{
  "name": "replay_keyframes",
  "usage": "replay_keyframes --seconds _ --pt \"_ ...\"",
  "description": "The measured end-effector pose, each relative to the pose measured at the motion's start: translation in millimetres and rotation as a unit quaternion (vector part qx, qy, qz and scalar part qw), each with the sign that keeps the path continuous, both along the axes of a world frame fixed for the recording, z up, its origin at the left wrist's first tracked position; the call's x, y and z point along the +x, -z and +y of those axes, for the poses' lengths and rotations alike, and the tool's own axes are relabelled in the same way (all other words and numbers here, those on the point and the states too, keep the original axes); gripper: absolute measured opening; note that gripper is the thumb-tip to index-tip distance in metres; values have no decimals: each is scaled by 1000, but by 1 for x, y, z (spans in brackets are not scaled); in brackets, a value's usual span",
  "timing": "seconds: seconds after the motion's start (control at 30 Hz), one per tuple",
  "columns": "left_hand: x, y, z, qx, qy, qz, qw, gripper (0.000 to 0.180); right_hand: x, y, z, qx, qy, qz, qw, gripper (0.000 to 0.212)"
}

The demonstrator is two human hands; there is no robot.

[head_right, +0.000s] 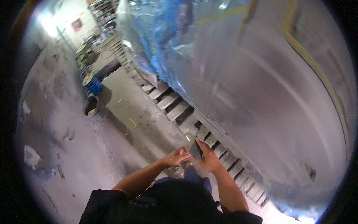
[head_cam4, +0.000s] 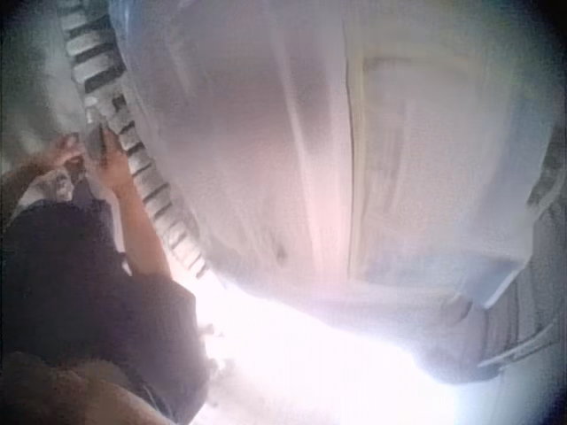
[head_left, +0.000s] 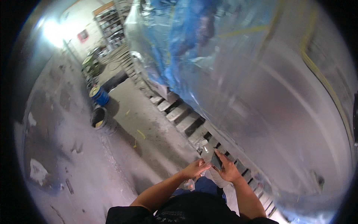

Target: The person pours water from a plastic bottle onto a car door panel and sands the surface with a sanding block. They repeatedly wet the area and sand around the door handle and adjacent panels, occasionally wiping the surface with their hand to check the finish.

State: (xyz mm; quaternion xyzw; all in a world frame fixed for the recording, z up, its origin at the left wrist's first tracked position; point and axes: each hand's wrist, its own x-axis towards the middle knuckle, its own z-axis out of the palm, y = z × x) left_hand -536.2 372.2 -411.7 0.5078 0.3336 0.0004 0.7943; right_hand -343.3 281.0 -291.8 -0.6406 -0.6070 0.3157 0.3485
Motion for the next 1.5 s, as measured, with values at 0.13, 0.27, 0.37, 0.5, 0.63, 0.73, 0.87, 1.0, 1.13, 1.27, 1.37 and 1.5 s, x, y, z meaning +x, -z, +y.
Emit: replay_keyframes --seconds 0.13,0.27,0.37,0.5,0.63,0.73,0.87,1.0,1.13,1.27,1.37,1.5 --pt "-9 -64 52 -26 -160 -46 986 56 -11 5 76 0 -84 16 996 71" --pt "-51 -74 91 16 -263 31 964 69 -40 8 152 -152 -129 201 959 58" --pt "-79 -73 115 81 -337 40 937 73 -42 15 202 -251 -107 248 929 62" --pt "-158 -51 141 135 -449 50 882 68 -79 -3 275 -343 -35 179 921 58" --pt "-227 -39 191 120 -492 -18 862 64 -104 45 338 -293 -18 283 913 37" --pt "-296 -46 219 132 -556 -26 820 63 -161 47 382 -343 10 296 891 25" --pt "-353 -66 282 167 -541 12 824 62 -171 138 431 -152 -102 82 980 30" --pt "-418 -70 338 196 -521 11 831 64 -224 127 478 -222 -33 11 974 40" --pt "-475 -76 390 196 -519 55 830 63 -282 88 523 -236 -17 175 956 43" --pt "-493 -51 465 221 -507 50 832 63 -280 115 571 -141 19 28 989 38" --pt "-499 -51 526 219 -498 61 837 65 -274 150 619 -149 79 -44 985 40" --pt "-546 -27 594 232 -512 57 825 71 -332 118 703 -215 76 172 958 38"
